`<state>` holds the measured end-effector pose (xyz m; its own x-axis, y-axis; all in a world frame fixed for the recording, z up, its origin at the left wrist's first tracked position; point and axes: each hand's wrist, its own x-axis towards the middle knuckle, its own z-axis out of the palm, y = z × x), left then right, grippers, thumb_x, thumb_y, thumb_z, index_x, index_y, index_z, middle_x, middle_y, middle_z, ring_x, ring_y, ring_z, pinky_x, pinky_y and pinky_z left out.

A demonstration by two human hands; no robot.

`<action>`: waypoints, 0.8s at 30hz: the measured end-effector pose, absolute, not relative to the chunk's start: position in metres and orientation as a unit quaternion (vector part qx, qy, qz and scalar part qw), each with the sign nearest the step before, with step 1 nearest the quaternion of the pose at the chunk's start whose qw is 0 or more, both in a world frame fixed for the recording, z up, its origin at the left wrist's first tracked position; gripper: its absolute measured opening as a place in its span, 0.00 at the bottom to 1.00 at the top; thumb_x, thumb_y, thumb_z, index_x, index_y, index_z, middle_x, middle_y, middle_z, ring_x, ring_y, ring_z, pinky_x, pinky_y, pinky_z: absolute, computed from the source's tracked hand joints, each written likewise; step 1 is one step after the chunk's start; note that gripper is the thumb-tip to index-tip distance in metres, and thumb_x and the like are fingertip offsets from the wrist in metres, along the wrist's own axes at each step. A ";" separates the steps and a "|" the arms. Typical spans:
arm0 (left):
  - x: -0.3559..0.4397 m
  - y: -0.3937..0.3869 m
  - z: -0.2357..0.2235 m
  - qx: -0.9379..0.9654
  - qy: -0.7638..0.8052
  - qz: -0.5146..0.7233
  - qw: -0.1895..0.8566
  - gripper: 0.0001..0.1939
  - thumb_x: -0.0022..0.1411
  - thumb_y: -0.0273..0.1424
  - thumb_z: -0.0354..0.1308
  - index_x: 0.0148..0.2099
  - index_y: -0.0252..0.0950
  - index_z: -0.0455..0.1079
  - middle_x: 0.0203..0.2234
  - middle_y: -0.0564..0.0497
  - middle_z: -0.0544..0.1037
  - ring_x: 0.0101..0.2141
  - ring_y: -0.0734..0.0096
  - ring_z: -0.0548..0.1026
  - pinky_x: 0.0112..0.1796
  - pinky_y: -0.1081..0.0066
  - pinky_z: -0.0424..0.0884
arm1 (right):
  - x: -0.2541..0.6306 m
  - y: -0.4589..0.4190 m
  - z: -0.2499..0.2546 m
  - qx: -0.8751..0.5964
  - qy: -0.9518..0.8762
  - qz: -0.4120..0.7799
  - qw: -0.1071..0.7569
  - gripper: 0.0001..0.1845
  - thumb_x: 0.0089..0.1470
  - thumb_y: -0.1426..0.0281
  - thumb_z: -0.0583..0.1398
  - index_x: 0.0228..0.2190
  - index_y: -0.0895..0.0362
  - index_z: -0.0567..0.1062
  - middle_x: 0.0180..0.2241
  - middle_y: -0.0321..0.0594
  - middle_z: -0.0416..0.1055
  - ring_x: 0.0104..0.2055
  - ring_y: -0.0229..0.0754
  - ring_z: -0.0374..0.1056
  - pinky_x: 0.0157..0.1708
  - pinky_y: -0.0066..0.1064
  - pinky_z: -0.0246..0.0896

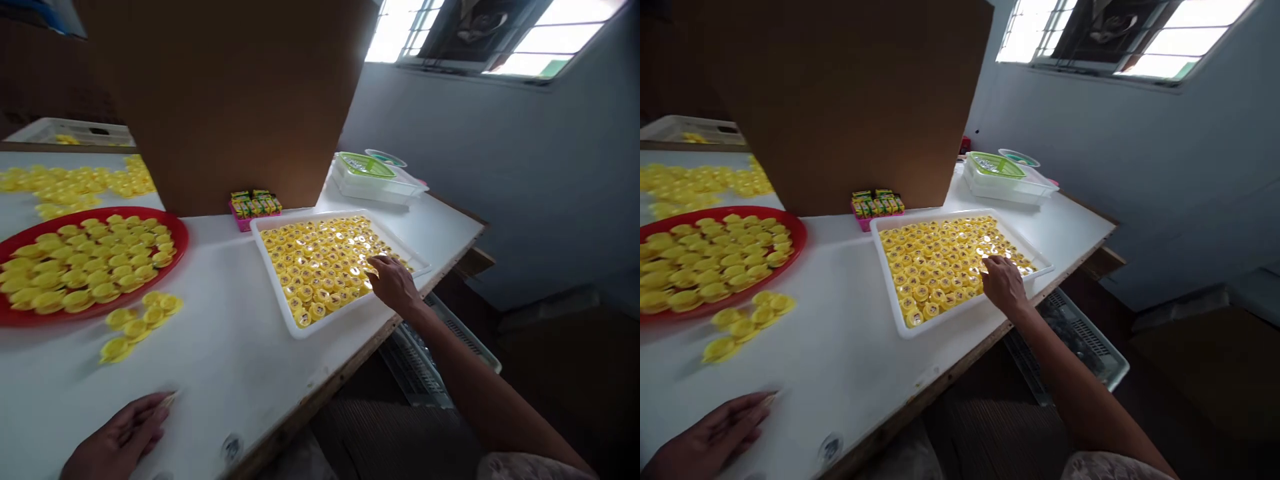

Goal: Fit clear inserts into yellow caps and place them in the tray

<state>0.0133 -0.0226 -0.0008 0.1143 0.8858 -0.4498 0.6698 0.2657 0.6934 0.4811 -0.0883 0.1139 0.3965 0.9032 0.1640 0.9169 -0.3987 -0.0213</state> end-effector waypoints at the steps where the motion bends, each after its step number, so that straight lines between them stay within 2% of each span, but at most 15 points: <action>1: 0.011 -0.025 0.001 0.582 0.643 0.124 0.481 0.25 0.46 0.58 0.51 0.39 0.47 0.70 0.30 0.58 0.79 0.33 0.61 0.77 0.35 0.67 0.76 | 0.454 -0.089 0.112 -0.804 -0.584 -0.060 0.095 0.17 0.54 0.73 0.54 0.46 0.60 0.71 0.47 0.50 0.67 0.48 0.49 0.63 0.46 0.36 0.56; 4: 0.012 -0.034 0.012 0.608 0.622 0.133 0.476 0.24 0.45 0.52 0.56 0.39 0.41 0.71 0.30 0.52 0.78 0.32 0.59 0.76 0.36 0.66 0.73 | 0.367 -0.095 0.099 -0.658 -0.728 0.110 0.157 0.13 0.55 0.72 0.55 0.43 0.57 0.73 0.41 0.45 0.70 0.43 0.43 0.67 0.42 0.30 0.60; 6: 0.015 -0.040 0.019 0.643 0.601 0.151 0.450 0.21 0.48 0.49 0.56 0.38 0.39 0.72 0.30 0.51 0.78 0.32 0.60 0.75 0.36 0.67 0.72 | 0.316 -0.101 0.085 -0.558 -0.783 0.230 0.148 0.12 0.54 0.72 0.57 0.41 0.57 0.74 0.38 0.44 0.71 0.40 0.41 0.68 0.40 0.28 0.61; 8: 0.016 -0.047 0.024 0.667 0.587 0.144 0.437 0.18 0.50 0.46 0.55 0.36 0.39 0.73 0.29 0.51 0.77 0.31 0.63 0.74 0.34 0.69 0.70 | 0.278 -0.105 0.069 -0.504 -0.800 0.296 0.132 0.14 0.52 0.74 0.59 0.42 0.57 0.73 0.37 0.43 0.70 0.39 0.40 0.68 0.39 0.27 0.60; 12: 0.015 -0.060 0.027 0.680 0.570 0.135 0.440 0.14 0.53 0.41 0.53 0.36 0.38 0.73 0.28 0.52 0.77 0.29 0.65 0.73 0.31 0.70 0.68 | 0.239 -0.105 0.045 -0.482 -0.806 0.324 0.113 0.18 0.47 0.79 0.60 0.43 0.57 0.73 0.37 0.42 0.69 0.38 0.39 0.67 0.37 0.26 0.59; 17: 0.012 -0.066 0.023 0.686 0.564 0.155 0.433 0.12 0.55 0.39 0.53 0.37 0.39 0.73 0.28 0.52 0.77 0.30 0.65 0.73 0.32 0.70 0.68 | 0.227 -0.101 0.037 -0.491 -0.809 0.317 0.058 0.07 0.43 0.81 0.59 0.27 0.61 0.75 0.32 0.43 0.69 0.33 0.39 0.66 0.30 0.25 0.56; 21: 0.022 -0.066 0.026 0.681 0.549 0.184 0.449 0.11 0.56 0.38 0.53 0.36 0.39 0.73 0.29 0.52 0.77 0.30 0.66 0.73 0.31 0.71 0.67 | 0.226 -0.100 0.028 -0.534 -0.762 0.344 0.128 0.09 0.45 0.82 0.58 0.27 0.59 0.76 0.29 0.39 0.71 0.29 0.36 0.65 0.29 0.24 0.56; 24: 0.033 -0.065 0.032 0.680 0.535 0.184 0.467 0.10 0.57 0.36 0.53 0.35 0.39 0.73 0.27 0.53 0.77 0.28 0.67 0.73 0.30 0.72 0.66 | 0.224 -0.093 0.017 -0.568 -0.711 0.366 0.196 0.08 0.48 0.79 0.59 0.26 0.58 0.77 0.27 0.38 0.73 0.29 0.36 0.67 0.31 0.25 0.57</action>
<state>0.0326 -0.0646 0.0318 0.3597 0.8991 -0.2495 0.5551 0.0087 0.8317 0.2235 -0.0931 0.0171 -0.2785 0.9504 -0.1381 0.6637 0.0866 -0.7429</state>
